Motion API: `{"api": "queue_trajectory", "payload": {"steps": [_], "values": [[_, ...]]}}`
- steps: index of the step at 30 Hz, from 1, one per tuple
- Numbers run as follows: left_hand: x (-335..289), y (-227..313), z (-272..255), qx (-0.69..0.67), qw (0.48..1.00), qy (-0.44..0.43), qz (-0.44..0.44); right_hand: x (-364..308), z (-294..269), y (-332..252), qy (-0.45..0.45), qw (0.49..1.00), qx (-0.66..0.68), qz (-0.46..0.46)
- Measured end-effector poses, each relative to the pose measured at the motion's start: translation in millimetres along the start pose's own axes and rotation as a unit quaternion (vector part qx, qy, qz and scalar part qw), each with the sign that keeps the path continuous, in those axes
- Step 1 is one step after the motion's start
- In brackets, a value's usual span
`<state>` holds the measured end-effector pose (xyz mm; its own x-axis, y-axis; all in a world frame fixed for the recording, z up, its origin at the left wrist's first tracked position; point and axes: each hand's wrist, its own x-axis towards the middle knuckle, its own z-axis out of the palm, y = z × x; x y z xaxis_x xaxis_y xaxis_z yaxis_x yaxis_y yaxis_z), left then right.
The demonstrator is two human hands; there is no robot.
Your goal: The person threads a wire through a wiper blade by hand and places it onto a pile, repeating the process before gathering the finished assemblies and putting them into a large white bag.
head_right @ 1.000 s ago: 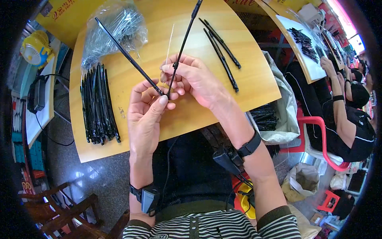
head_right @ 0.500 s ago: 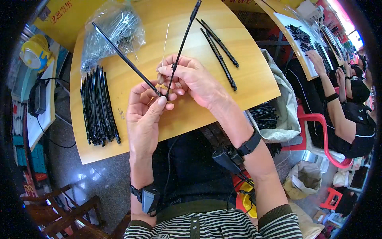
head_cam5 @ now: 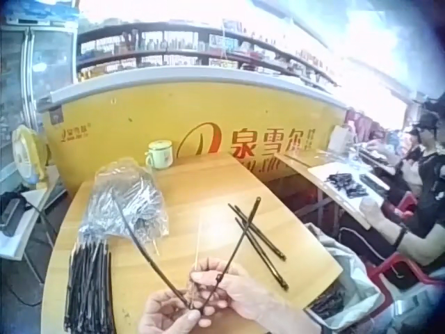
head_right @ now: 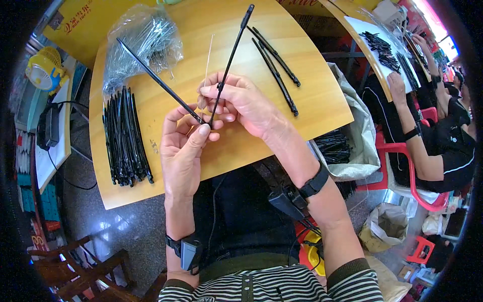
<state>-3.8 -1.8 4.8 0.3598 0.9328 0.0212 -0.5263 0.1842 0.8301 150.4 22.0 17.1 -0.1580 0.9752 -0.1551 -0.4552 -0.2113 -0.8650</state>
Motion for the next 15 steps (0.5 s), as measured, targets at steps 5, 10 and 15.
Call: {"api": "queue_trajectory", "payload": {"steps": [5, 10, 15], "values": [[0.9, 0.3, 1.0, 0.010, 1.000, -0.002, 0.003, 0.2, 1.8, -0.6, -0.003, 1.000, -0.002, 0.002], [-0.9, -0.1, 1.3, -0.003, 1.000, 0.001, 0.005, -1.6, 2.5, -2.1, -0.012, 1.000, -0.006, 0.009], [-3.0, -0.2, 3.0, 0.010, 1.000, -0.003, -0.003, -2.3, 1.8, -0.8, 0.030, 0.999, 0.017, 0.010]]}}
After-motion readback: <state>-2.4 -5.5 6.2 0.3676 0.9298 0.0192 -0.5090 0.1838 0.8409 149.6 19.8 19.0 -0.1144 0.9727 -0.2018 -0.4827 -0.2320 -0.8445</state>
